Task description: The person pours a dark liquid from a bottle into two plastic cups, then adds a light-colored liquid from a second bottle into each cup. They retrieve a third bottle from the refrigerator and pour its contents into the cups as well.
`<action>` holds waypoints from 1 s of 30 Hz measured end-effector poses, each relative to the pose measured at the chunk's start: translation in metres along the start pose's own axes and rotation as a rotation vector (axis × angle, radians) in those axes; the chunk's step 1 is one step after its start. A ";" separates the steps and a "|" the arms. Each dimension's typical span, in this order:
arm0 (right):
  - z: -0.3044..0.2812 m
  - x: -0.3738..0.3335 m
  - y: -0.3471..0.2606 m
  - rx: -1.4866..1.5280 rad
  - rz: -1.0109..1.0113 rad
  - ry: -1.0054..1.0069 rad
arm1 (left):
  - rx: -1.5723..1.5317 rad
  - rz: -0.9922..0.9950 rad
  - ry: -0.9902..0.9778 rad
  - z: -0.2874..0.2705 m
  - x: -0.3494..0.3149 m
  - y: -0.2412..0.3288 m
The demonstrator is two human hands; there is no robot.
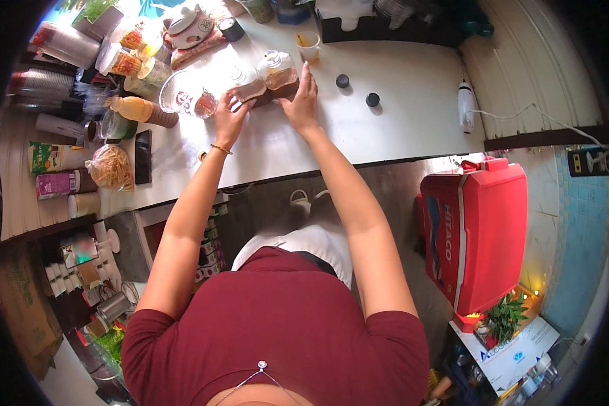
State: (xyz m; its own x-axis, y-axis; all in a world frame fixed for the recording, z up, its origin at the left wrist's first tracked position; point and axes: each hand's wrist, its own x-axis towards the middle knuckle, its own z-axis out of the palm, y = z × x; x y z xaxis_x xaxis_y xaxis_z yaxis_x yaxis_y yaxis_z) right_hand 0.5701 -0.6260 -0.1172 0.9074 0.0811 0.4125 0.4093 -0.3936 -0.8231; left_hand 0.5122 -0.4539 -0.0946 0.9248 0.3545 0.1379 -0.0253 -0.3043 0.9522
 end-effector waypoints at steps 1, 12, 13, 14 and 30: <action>-0.007 -0.006 0.001 -0.024 0.028 0.000 | -0.005 0.007 0.009 0.003 -0.002 0.004; -0.294 -0.198 0.066 -0.572 0.405 0.527 | -0.140 -0.170 0.092 -0.012 -0.127 0.023; -0.333 -0.227 0.082 -0.736 0.522 0.483 | -0.154 -0.185 0.111 -0.016 -0.140 0.026; -0.376 -0.274 0.114 -1.124 0.472 0.460 | -0.166 -0.197 0.122 -0.017 -0.147 0.029; -0.556 -0.389 0.190 -1.412 0.730 0.203 | -0.305 -0.267 -0.118 0.265 -0.237 0.123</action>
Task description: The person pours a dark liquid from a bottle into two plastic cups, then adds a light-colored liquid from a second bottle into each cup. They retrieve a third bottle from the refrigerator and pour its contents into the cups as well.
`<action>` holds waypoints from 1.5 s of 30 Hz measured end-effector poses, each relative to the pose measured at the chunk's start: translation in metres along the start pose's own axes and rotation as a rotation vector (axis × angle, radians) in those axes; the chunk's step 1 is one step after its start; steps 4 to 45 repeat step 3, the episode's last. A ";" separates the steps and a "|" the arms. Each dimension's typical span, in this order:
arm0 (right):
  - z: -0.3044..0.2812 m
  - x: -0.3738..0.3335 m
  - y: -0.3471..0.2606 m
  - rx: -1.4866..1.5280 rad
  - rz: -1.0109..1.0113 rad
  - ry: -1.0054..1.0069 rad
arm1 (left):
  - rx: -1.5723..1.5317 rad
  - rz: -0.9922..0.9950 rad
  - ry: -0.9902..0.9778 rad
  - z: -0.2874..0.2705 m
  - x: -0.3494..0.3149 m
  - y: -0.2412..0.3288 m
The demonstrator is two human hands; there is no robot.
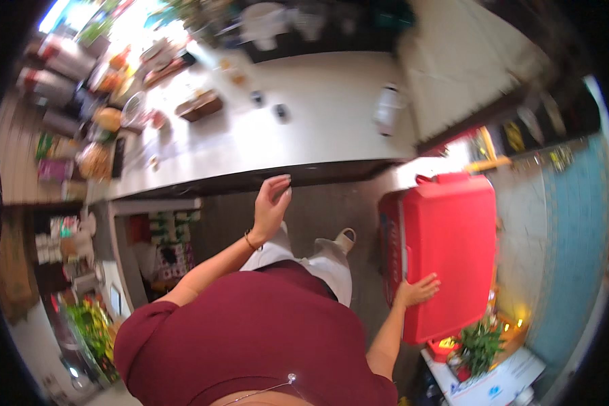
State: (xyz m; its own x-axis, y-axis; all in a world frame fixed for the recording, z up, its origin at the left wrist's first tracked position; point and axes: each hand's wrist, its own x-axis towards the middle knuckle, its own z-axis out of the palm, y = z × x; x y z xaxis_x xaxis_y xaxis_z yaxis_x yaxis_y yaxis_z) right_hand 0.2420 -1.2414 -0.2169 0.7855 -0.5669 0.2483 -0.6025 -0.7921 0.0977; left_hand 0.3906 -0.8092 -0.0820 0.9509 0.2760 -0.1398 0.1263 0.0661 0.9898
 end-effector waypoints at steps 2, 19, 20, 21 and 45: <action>-0.006 0.003 0.007 0.044 -0.087 -0.024 | -0.005 -0.033 -0.163 0.055 -0.018 -0.011; -0.024 0.012 0.008 0.148 -0.093 -0.040 | 0.051 -0.052 -0.249 0.078 -0.024 -0.015; -0.024 0.012 0.008 0.148 -0.093 -0.040 | 0.051 -0.052 -0.249 0.078 -0.024 -0.015; -0.024 0.012 0.008 0.148 -0.093 -0.040 | 0.051 -0.052 -0.249 0.078 -0.024 -0.015; -0.024 0.012 0.008 0.148 -0.093 -0.040 | 0.051 -0.052 -0.249 0.078 -0.024 -0.015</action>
